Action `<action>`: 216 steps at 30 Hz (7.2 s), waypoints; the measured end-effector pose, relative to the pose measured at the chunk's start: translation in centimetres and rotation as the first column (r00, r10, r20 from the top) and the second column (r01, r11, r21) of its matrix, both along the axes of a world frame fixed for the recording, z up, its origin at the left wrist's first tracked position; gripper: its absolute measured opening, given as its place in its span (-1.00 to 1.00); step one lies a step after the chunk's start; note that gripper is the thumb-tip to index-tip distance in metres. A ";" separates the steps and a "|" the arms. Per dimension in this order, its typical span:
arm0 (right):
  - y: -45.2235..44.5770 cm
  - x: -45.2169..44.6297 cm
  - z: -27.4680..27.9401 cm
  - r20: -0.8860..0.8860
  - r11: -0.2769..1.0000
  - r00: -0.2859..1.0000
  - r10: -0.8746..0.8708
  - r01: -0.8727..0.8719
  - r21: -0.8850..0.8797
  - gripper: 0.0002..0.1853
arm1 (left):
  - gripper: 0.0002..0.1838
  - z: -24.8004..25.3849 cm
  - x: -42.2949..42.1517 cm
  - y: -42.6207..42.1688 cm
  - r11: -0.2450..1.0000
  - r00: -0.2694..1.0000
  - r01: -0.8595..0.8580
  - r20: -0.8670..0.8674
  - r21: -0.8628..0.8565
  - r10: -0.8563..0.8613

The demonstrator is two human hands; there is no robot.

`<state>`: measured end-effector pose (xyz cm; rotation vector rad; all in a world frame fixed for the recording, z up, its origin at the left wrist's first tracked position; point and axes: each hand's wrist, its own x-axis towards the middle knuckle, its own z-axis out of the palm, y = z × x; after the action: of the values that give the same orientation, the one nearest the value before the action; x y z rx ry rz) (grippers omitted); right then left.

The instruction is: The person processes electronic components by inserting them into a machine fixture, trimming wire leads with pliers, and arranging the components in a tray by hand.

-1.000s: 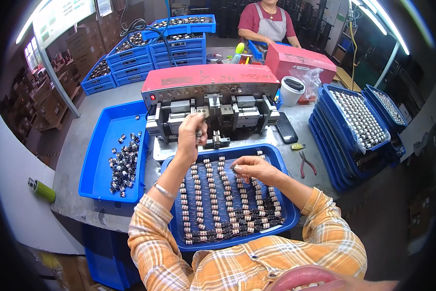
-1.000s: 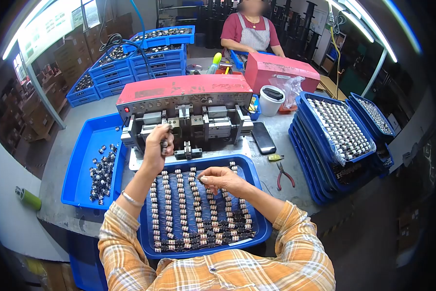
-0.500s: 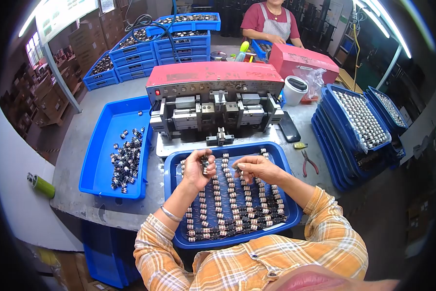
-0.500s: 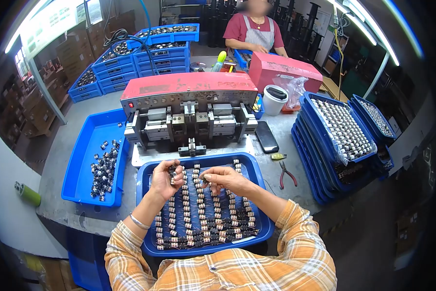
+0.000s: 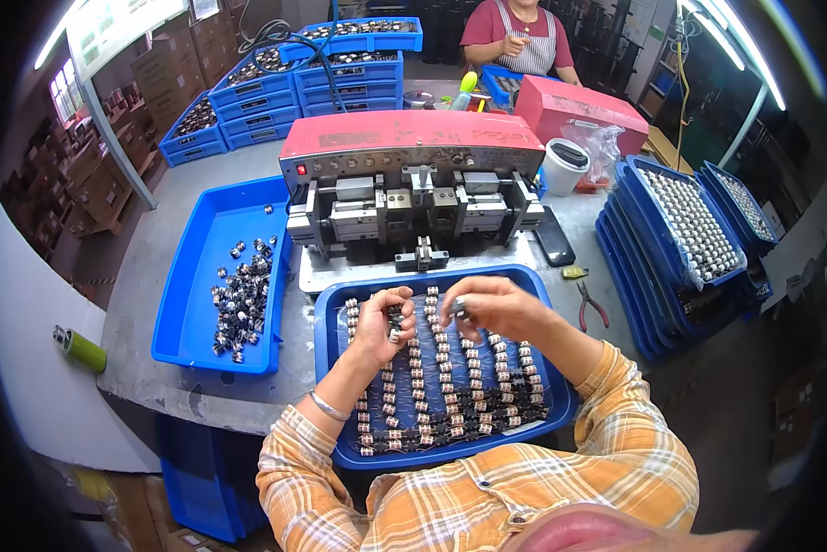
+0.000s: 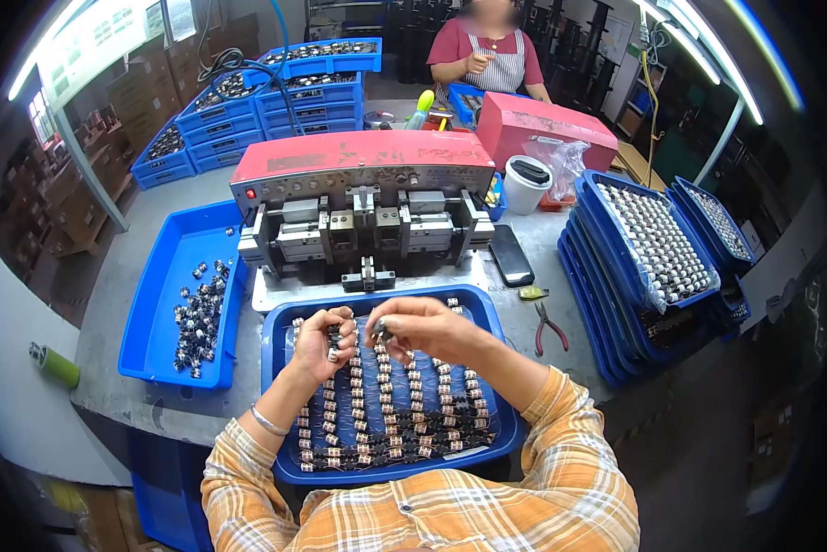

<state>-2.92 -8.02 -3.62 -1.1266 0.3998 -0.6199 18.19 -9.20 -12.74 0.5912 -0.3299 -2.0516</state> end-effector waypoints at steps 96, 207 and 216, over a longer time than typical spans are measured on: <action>-5.8 1.5 -4.8 -0.095 0.219 0.611 -0.786 0.131 -0.967 -0.77 | -0.76 1.7 -0.1 -0.1 0.990 0.899 -0.068 0.422 -0.121 0.113; -12.2 5.4 -5.0 -0.214 0.799 0.812 -0.544 0.422 -0.429 -0.70 | -0.79 1.6 2.3 -3.2 0.996 0.988 -0.049 0.142 -0.071 0.059; -12.1 5.8 -4.7 -0.260 0.759 0.784 -0.563 0.367 -0.537 -0.72 | -0.79 1.0 2.2 -2.8 0.997 0.989 -0.034 0.142 -0.071 0.044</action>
<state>2.91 -20.10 -8.30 -1.6448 0.9675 -0.9671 20.43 -11.98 -11.71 0.6997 -0.4681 -1.9568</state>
